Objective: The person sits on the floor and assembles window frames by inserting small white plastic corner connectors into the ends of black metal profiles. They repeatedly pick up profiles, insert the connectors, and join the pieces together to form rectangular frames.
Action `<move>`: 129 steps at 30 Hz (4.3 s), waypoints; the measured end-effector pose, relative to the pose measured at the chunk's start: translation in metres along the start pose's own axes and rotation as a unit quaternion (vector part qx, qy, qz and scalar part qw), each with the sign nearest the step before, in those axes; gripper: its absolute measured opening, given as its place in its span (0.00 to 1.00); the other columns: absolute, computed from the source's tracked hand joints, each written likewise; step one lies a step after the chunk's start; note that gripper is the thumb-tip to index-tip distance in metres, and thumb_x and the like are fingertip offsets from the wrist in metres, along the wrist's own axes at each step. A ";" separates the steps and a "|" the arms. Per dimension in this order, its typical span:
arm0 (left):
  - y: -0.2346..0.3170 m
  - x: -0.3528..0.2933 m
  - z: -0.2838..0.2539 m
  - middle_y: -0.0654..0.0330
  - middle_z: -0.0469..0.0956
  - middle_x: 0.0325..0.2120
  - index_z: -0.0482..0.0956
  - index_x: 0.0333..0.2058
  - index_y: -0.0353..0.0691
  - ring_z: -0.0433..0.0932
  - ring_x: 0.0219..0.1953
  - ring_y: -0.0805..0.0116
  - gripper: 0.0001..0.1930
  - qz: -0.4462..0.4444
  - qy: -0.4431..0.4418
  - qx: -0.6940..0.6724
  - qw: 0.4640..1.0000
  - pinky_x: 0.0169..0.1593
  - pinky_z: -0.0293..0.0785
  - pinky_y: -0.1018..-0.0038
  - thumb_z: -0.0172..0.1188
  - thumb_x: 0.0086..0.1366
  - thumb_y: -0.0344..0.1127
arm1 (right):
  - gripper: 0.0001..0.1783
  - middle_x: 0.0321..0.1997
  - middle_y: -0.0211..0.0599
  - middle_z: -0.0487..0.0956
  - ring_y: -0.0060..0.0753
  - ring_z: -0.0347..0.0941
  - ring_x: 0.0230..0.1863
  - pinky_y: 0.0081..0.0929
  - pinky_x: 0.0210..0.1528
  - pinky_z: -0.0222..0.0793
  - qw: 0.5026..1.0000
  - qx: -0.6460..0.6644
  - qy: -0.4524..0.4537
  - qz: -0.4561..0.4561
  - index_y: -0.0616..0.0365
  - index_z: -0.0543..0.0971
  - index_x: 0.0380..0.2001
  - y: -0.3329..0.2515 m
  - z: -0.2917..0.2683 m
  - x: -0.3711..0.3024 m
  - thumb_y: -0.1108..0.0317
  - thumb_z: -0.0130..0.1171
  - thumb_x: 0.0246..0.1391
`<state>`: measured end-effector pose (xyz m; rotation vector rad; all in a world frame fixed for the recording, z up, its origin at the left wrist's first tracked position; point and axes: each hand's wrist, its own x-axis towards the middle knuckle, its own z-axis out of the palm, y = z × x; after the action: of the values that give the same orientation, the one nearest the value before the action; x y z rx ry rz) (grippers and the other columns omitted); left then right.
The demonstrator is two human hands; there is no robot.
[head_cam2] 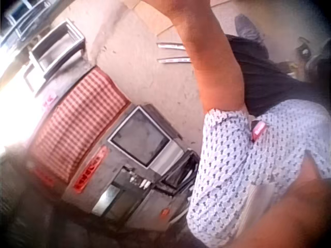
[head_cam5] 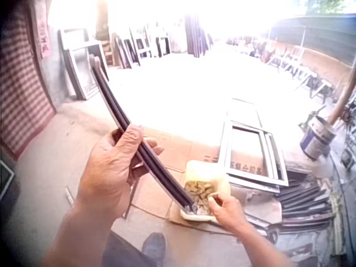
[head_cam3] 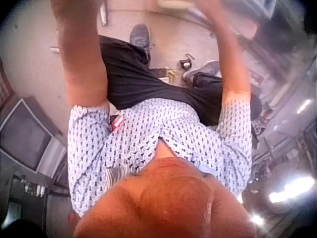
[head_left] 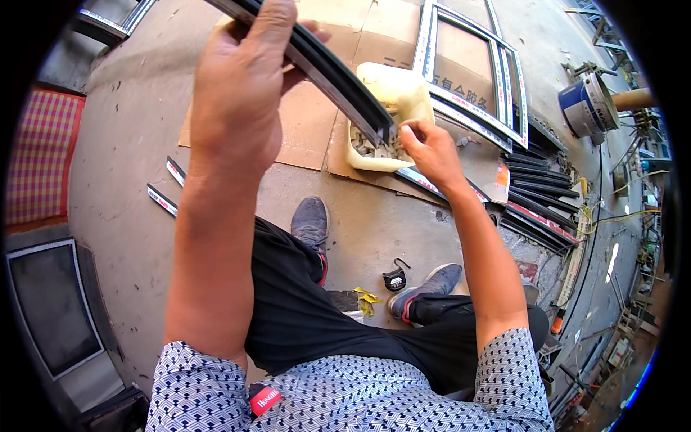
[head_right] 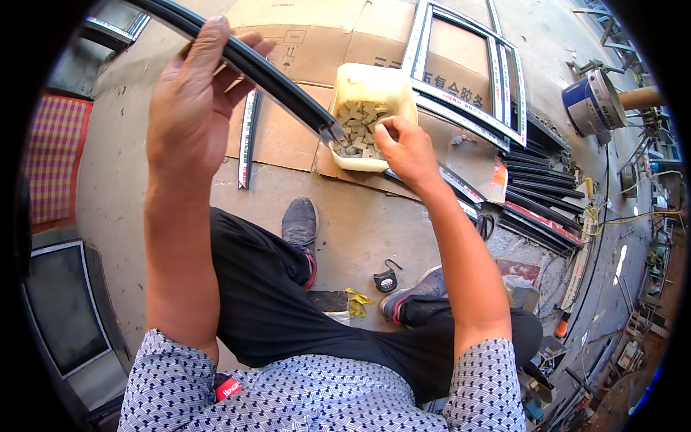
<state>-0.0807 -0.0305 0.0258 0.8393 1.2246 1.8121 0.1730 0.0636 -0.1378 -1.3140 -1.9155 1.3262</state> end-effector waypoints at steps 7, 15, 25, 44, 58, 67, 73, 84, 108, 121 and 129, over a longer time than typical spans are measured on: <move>0.005 0.011 -0.011 0.47 0.85 0.44 0.80 0.49 0.34 0.85 0.51 0.52 0.14 0.010 0.048 0.006 0.999 0.55 0.83 0.60 0.58 0.77 0.40 | 0.22 0.54 0.48 0.83 0.52 0.78 0.57 0.44 0.59 0.74 0.927 -0.327 -0.183 0.017 0.55 0.81 0.52 0.034 0.040 0.090 0.53 0.59 0.62; 0.005 0.013 -0.024 0.43 0.81 0.50 0.76 0.57 0.31 0.80 0.59 0.46 0.18 0.031 0.039 0.049 0.998 0.62 0.78 0.54 0.51 0.80 0.40 | 0.40 0.63 0.40 0.79 0.46 0.76 0.64 0.44 0.62 0.74 0.789 -0.467 -0.394 0.062 0.46 0.68 0.70 0.086 0.081 0.135 0.56 0.69 0.55; 0.008 0.010 -0.027 0.39 0.77 0.56 0.69 0.62 0.28 0.76 0.63 0.45 0.23 -0.003 0.031 0.078 0.996 0.65 0.76 0.54 0.42 0.83 0.42 | 0.44 0.63 0.48 0.78 0.50 0.76 0.63 0.44 0.60 0.75 0.732 -0.500 -0.461 0.047 0.56 0.64 0.72 0.121 0.108 0.131 0.71 0.65 0.51; 0.007 0.020 -0.016 0.44 0.81 0.50 0.73 0.56 0.29 0.80 0.58 0.50 0.20 -0.021 0.046 0.042 0.998 0.63 0.77 0.57 0.52 0.80 0.42 | 0.17 0.49 0.55 0.83 0.56 0.79 0.55 0.44 0.56 0.76 0.896 -0.368 -0.237 0.074 0.55 0.82 0.47 0.091 0.078 0.134 0.76 0.56 0.54; -0.004 0.021 0.005 0.56 0.83 0.35 0.77 0.45 0.35 0.85 0.44 0.62 0.15 -0.036 0.072 -0.044 0.996 0.50 0.83 0.67 0.62 0.75 0.43 | 0.21 0.35 0.33 0.81 0.22 0.78 0.30 0.19 0.29 0.74 0.931 0.331 0.029 0.150 0.64 0.75 0.55 0.003 0.003 0.069 0.74 0.63 0.58; -0.016 0.013 0.019 0.58 0.81 0.32 0.76 0.41 0.37 0.85 0.39 0.65 0.14 -0.082 0.053 -0.046 0.994 0.47 0.84 0.69 0.62 0.74 0.43 | 0.09 0.35 0.32 0.76 0.17 0.71 0.26 0.17 0.26 0.69 0.769 0.630 0.010 0.110 0.59 0.75 0.48 -0.038 -0.049 -0.042 0.72 0.55 0.67; -0.031 0.002 0.041 0.59 0.81 0.32 0.75 0.40 0.38 0.84 0.37 0.67 0.14 -0.124 0.021 -0.050 0.991 0.43 0.84 0.71 0.60 0.75 0.44 | 0.15 0.38 0.36 0.76 0.13 0.63 0.20 0.14 0.19 0.61 0.747 0.657 0.001 0.096 0.63 0.71 0.57 -0.057 -0.066 -0.104 0.72 0.53 0.69; -0.054 -0.024 0.066 0.58 0.80 0.33 0.74 0.40 0.37 0.84 0.37 0.67 0.15 -0.195 -0.025 -0.039 0.980 0.42 0.84 0.71 0.59 0.76 0.45 | 0.13 0.38 0.32 0.76 0.12 0.65 0.21 0.14 0.21 0.61 0.690 0.718 -0.013 0.092 0.62 0.74 0.54 -0.057 -0.075 -0.152 0.70 0.52 0.71; -0.066 -0.038 0.072 0.58 0.78 0.33 0.75 0.38 0.37 0.82 0.37 0.65 0.15 -0.228 0.002 -0.059 0.972 0.48 0.86 0.62 0.59 0.76 0.45 | 0.19 0.35 0.35 0.80 0.13 0.67 0.21 0.11 0.21 0.62 0.854 0.518 0.057 -0.008 0.57 0.70 0.63 -0.082 -0.079 -0.162 0.66 0.55 0.73; -0.061 -0.036 0.067 0.58 0.78 0.31 0.74 0.37 0.38 0.83 0.37 0.66 0.15 -0.167 -0.012 -0.066 0.984 0.46 0.86 0.65 0.58 0.76 0.45 | 0.28 0.30 0.39 0.84 0.13 0.72 0.19 0.09 0.20 0.64 0.964 0.258 0.060 -0.034 0.66 0.82 0.51 -0.097 -0.066 -0.174 0.48 0.55 0.71; -0.062 -0.040 0.067 0.58 0.80 0.33 0.74 0.40 0.37 0.84 0.37 0.67 0.16 -0.134 -0.025 -0.042 0.990 0.44 0.87 0.69 0.60 0.75 0.46 | 0.25 0.19 0.27 0.76 0.11 0.68 0.17 0.12 0.19 0.61 0.981 0.138 0.100 -0.095 0.63 0.85 0.40 -0.092 -0.060 -0.177 0.48 0.57 0.70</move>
<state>0.0093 -0.0223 -0.0154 0.6351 1.1599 1.6038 0.2564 -0.0741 -0.0055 -1.0560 -1.6092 1.2593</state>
